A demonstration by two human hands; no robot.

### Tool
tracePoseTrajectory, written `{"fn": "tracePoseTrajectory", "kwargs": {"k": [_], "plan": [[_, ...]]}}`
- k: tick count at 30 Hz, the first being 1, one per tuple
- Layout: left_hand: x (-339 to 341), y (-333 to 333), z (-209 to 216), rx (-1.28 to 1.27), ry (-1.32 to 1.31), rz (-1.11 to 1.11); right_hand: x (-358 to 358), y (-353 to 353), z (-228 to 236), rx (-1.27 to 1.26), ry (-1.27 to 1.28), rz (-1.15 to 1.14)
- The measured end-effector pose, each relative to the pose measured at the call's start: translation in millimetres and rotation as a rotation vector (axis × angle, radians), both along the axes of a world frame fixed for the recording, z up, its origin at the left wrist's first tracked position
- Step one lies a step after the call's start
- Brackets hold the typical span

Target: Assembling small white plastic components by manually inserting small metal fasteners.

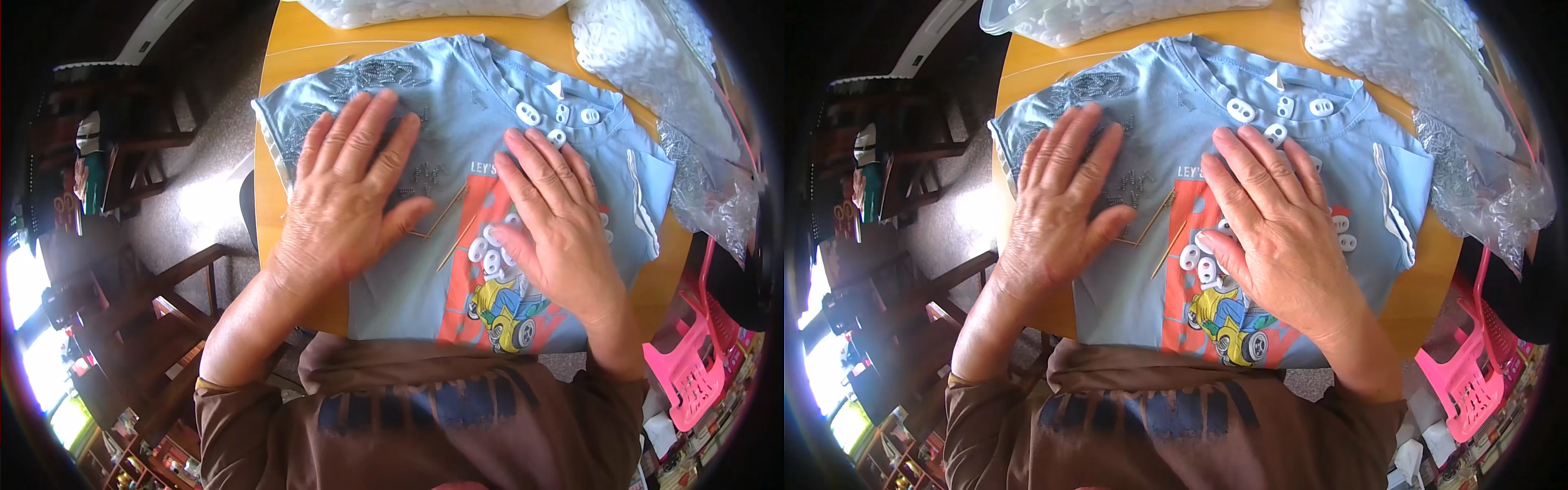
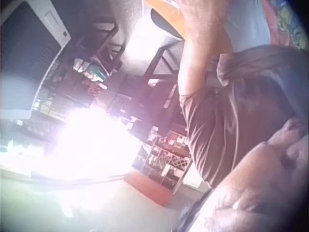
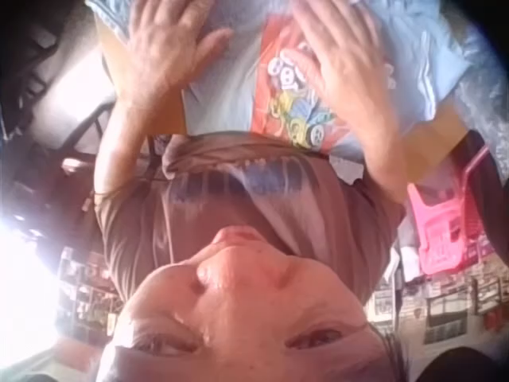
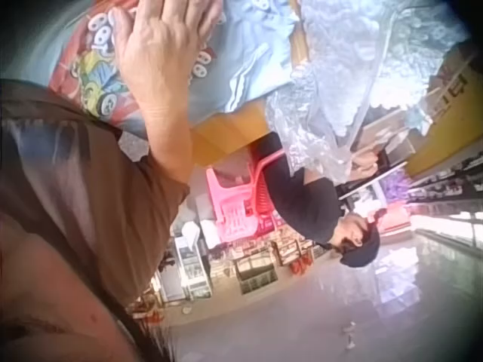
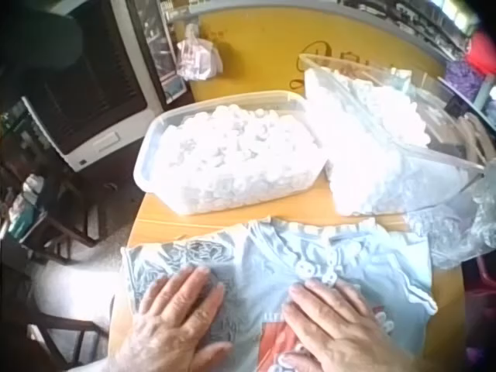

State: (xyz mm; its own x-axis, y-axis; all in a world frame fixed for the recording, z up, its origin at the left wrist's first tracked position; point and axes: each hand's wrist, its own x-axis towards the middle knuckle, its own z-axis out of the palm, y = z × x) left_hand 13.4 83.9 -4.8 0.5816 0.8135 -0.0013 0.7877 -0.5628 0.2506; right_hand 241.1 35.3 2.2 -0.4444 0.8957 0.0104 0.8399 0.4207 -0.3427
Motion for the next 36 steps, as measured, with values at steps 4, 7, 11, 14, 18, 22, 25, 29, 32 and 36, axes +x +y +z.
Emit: {"fn": "tracePoseTrajectory", "kwargs": {"k": [4, 7, 11, 14, 18, 22, 25, 29, 32, 36], "plan": [[7, -8, -3, -0.038, 0.076, -0.162, -1, 1, 2, -0.008, 0.003, 0.002], [3, -4, 1, -0.059, 0.063, -0.135, 0, 2, 2, -0.005, 0.008, 0.006], [4, -6, 13, -0.058, -0.010, -0.192, 0, 2, 0, -0.011, 0.007, -0.005], [-7, 25, 8, 0.077, -0.122, -0.113, 0, 3, 1, -0.005, 0.005, -0.010], [-20, 75, -4, 0.358, -0.389, 0.074, 3, 2, 1, 0.007, 0.015, -0.011], [-22, 95, -12, 0.303, -0.223, 0.037, 2, 1, 3, 0.005, 0.028, -0.021], [-17, 97, -7, 0.259, -0.135, 0.065, 4, 1, 2, 0.009, 0.057, -0.030], [-15, 96, -10, 0.419, -0.033, 0.005, 9, 2, 4, 0.047, 0.123, -0.018], [-14, 97, -10, 0.371, -0.079, 0.029, 13, 3, 4, 0.135, 0.227, -0.009], [22, 58, 22, 0.166, -0.385, 0.080, 18, -5, 5, 0.153, 0.645, -0.100]]}}
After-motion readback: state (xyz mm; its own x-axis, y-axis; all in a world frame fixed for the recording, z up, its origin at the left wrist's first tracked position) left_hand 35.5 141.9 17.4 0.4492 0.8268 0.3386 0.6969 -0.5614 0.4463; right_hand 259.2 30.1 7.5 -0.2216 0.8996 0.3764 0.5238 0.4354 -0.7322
